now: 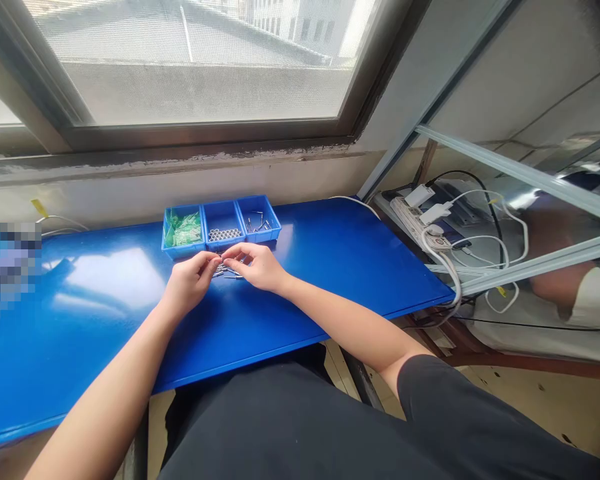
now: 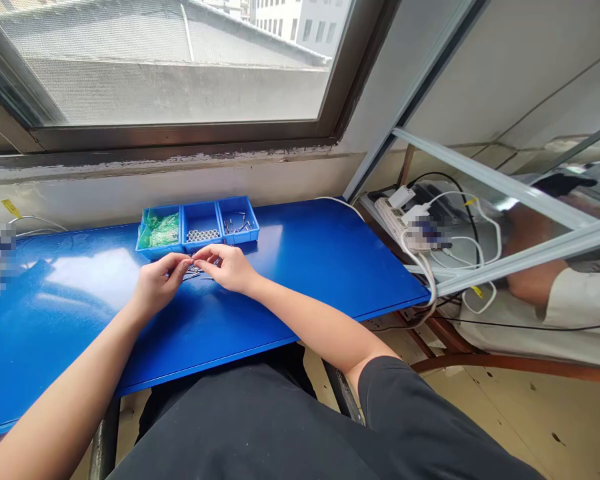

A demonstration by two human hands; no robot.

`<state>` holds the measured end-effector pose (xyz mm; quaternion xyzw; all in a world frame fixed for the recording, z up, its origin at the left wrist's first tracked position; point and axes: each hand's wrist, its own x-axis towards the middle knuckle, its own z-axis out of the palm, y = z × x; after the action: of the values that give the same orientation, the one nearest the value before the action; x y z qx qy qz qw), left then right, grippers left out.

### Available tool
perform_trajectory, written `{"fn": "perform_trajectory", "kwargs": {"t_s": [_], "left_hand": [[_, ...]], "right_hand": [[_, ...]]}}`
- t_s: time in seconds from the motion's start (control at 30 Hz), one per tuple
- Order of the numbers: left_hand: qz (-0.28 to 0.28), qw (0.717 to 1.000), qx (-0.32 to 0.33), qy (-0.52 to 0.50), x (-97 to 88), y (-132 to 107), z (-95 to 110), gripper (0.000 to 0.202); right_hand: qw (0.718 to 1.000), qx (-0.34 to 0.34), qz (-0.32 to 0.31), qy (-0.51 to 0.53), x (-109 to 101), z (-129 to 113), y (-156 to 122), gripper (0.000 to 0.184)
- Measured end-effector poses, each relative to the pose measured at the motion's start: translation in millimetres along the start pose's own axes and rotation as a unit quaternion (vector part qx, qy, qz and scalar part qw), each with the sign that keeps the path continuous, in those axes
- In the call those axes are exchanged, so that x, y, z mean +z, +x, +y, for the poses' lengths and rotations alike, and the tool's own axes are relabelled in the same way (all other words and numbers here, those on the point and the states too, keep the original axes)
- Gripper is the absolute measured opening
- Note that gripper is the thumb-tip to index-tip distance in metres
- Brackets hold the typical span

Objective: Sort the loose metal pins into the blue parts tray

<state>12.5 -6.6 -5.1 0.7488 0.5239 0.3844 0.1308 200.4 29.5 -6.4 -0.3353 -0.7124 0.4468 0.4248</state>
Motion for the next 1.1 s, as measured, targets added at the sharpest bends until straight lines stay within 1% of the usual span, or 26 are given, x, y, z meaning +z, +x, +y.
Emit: {"fn": "perform_trajectory", "kwargs": {"t_s": [0.13, 0.27, 0.4, 0.57, 0.67, 0.77, 0.87, 0.93, 1.0, 1.1], "left_hand": [[-0.006, 1.000, 0.005, -0.003, 0.5, -0.6, 0.0, 0.030], [-0.009, 1.000, 0.002, -0.015, 0.6, -1.1, 2.7, 0.029], [-0.006, 1.000, 0.004, -0.025, 0.0, -1.5, 3.9, 0.029], [0.000, 0.999, 0.021, -0.030, 0.5, -1.6, 1.4, 0.028], [0.001, 0.999, 0.022, -0.027, 0.6, -1.7, 0.9, 0.029], [0.002, 0.999, 0.022, -0.025, 0.2, -1.9, 2.1, 0.029], [-0.004, 1.000, 0.014, -0.016, -0.3, -1.7, 3.0, 0.030], [-0.007, 1.000, 0.006, -0.008, -0.7, -1.3, 2.7, 0.031], [-0.007, 1.000, 0.005, 0.000, -1.2, -0.7, 2.1, 0.032], [-0.009, 1.000, 0.010, 0.009, -2.1, 0.1, 2.3, 0.032]], "right_hand": [[1.000, 0.000, 0.000, -0.025, 0.1, -2.7, -1.3, 0.022], [0.999, 0.011, 0.002, -0.041, -1.8, -4.5, -1.9, 0.025], [0.999, 0.022, -0.005, -0.038, -2.7, -3.8, -1.6, 0.034], [0.999, 0.046, -0.018, -0.006, -3.1, -2.6, -0.6, 0.052], [0.998, 0.054, -0.030, -0.004, -3.7, -3.0, -0.5, 0.062], [0.997, 0.060, -0.041, -0.002, -3.7, -2.6, -0.7, 0.065], [0.999, 0.042, -0.029, -0.015, -2.7, -1.5, -0.8, 0.057], [0.999, 0.001, -0.007, -0.036, -2.0, -1.1, -0.8, 0.043], [0.998, -0.040, 0.001, -0.055, -1.7, -1.1, -0.8, 0.030], [0.993, -0.085, 0.007, -0.083, -2.1, -1.4, -1.1, 0.021]]}}
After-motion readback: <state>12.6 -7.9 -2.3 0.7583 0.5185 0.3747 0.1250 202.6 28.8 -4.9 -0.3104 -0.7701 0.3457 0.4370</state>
